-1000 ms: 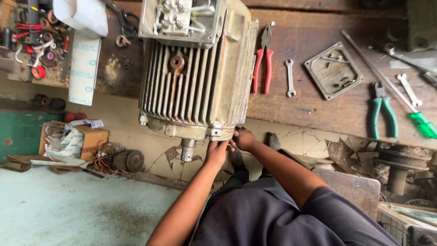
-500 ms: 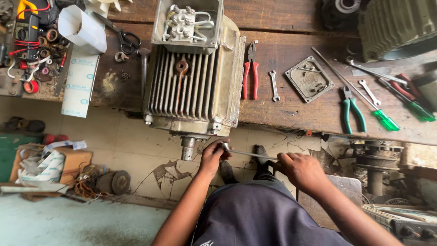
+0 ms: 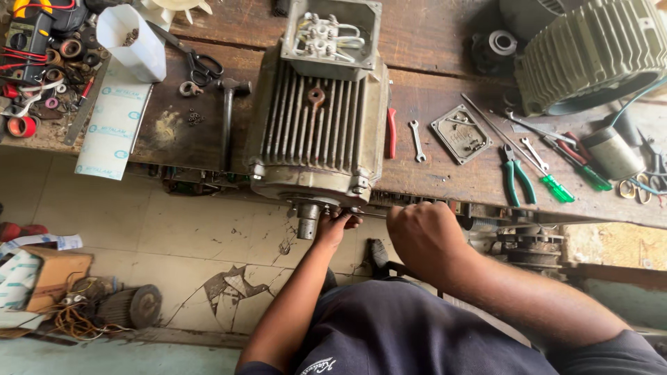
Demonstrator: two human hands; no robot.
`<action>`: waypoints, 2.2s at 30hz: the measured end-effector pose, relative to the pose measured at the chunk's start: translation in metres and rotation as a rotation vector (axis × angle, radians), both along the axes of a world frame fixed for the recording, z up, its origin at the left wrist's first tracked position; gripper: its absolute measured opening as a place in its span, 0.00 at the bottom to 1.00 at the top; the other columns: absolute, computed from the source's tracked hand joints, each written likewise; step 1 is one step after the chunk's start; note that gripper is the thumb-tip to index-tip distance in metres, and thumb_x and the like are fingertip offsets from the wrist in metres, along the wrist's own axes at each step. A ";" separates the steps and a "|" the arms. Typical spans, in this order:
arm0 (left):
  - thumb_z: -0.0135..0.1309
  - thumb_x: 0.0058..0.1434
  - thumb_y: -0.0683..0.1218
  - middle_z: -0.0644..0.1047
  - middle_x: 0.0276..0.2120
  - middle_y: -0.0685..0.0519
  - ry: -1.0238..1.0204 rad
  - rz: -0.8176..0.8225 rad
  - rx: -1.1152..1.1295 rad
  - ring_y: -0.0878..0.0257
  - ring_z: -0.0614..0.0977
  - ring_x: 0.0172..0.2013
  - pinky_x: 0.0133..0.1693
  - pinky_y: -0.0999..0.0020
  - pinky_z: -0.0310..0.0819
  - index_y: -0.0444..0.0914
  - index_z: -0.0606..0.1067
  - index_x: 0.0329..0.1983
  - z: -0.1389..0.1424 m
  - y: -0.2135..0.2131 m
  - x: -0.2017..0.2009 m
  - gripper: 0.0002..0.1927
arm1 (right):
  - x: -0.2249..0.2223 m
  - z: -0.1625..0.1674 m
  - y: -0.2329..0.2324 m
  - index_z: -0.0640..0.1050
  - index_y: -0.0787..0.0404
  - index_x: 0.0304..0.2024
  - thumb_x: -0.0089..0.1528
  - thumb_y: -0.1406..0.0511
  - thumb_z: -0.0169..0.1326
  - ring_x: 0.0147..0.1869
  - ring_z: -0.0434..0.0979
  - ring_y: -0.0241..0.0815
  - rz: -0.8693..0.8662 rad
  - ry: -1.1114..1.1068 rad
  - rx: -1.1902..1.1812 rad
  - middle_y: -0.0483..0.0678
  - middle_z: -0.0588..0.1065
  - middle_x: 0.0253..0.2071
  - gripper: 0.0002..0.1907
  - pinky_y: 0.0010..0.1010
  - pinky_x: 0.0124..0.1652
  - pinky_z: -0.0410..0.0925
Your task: The person uses a wrench to loosen and tighten bolts on an electric motor mounted on a workbench, holding the motor steady with one hand while turning the wrench with the other. They reposition the wrench on different bolts around the motor housing and continue working on the fasteners.
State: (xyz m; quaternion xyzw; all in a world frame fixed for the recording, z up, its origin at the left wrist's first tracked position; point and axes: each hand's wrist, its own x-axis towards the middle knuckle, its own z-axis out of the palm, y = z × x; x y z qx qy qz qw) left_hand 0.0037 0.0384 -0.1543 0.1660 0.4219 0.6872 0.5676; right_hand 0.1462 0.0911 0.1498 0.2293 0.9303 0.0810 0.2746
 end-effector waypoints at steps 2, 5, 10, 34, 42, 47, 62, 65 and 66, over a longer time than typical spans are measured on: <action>0.56 0.69 0.46 0.83 0.41 0.50 0.000 -0.029 -0.021 0.61 0.86 0.37 0.37 0.68 0.81 0.35 0.76 0.51 0.004 0.001 0.001 0.12 | -0.009 -0.003 -0.002 0.75 0.61 0.34 0.60 0.64 0.51 0.33 0.81 0.41 0.053 -0.055 0.042 0.46 0.78 0.29 0.06 0.33 0.30 0.71; 0.55 0.68 0.50 0.83 0.42 0.52 0.005 -0.047 -0.012 0.64 0.85 0.37 0.39 0.69 0.80 0.37 0.77 0.51 0.005 0.002 0.002 0.14 | -0.014 -0.015 0.002 0.74 0.62 0.34 0.59 0.64 0.53 0.31 0.81 0.41 0.067 -0.080 0.027 0.46 0.78 0.28 0.06 0.33 0.28 0.71; 0.54 0.71 0.51 0.83 0.42 0.51 0.017 -0.042 -0.013 0.66 0.84 0.37 0.41 0.71 0.79 0.34 0.80 0.47 -0.011 0.000 0.006 0.16 | 0.009 -0.044 0.025 0.74 0.61 0.36 0.67 0.62 0.48 0.23 0.78 0.37 -0.027 -0.047 -0.046 0.46 0.77 0.23 0.09 0.31 0.20 0.67; 0.50 0.71 0.44 0.82 0.40 0.51 0.117 0.010 -0.280 0.66 0.80 0.35 0.36 0.73 0.75 0.35 0.79 0.49 0.023 -0.034 0.002 0.10 | -0.043 -0.259 0.038 0.77 0.61 0.45 0.60 0.63 0.55 0.48 0.76 0.66 -0.428 0.888 -0.801 0.60 0.77 0.42 0.13 0.54 0.45 0.69; 0.50 0.72 0.46 0.82 0.42 0.48 -0.117 0.065 -0.152 0.62 0.84 0.36 0.38 0.68 0.80 0.33 0.77 0.52 0.014 -0.051 0.004 0.13 | 0.054 -0.221 0.025 0.72 0.60 0.44 0.65 0.58 0.53 0.48 0.77 0.61 -0.347 0.634 -0.670 0.56 0.78 0.41 0.12 0.49 0.45 0.70; 0.51 0.70 0.46 0.83 0.41 0.48 -0.112 0.029 -0.085 0.62 0.84 0.36 0.37 0.67 0.81 0.34 0.77 0.53 -0.003 -0.039 -0.005 0.14 | 0.099 -0.148 0.023 0.73 0.55 0.49 0.65 0.58 0.52 0.35 0.79 0.55 -0.286 0.429 -0.390 0.53 0.78 0.35 0.13 0.44 0.31 0.72; 0.57 0.67 0.47 0.83 0.40 0.48 -0.116 0.024 0.051 0.59 0.87 0.35 0.34 0.67 0.82 0.33 0.78 0.49 -0.009 0.001 0.013 0.13 | -0.007 -0.016 0.006 0.71 0.62 0.38 0.67 0.67 0.47 0.24 0.77 0.35 0.042 -0.100 0.020 0.44 0.76 0.23 0.04 0.29 0.23 0.69; 0.59 0.66 0.46 0.83 0.40 0.48 -0.146 0.015 0.064 0.59 0.86 0.36 0.36 0.66 0.82 0.33 0.79 0.48 -0.016 0.003 0.013 0.13 | -0.013 -0.009 0.005 0.72 0.60 0.37 0.64 0.66 0.49 0.24 0.77 0.36 0.081 -0.058 0.059 0.44 0.75 0.21 0.04 0.30 0.22 0.69; 0.59 0.66 0.46 0.83 0.40 0.48 -0.139 0.011 0.059 0.59 0.86 0.37 0.37 0.66 0.82 0.33 0.79 0.48 -0.017 0.004 0.011 0.13 | -0.015 -0.006 0.003 0.73 0.60 0.35 0.63 0.65 0.50 0.24 0.77 0.36 0.111 -0.040 0.084 0.44 0.74 0.21 0.04 0.29 0.22 0.69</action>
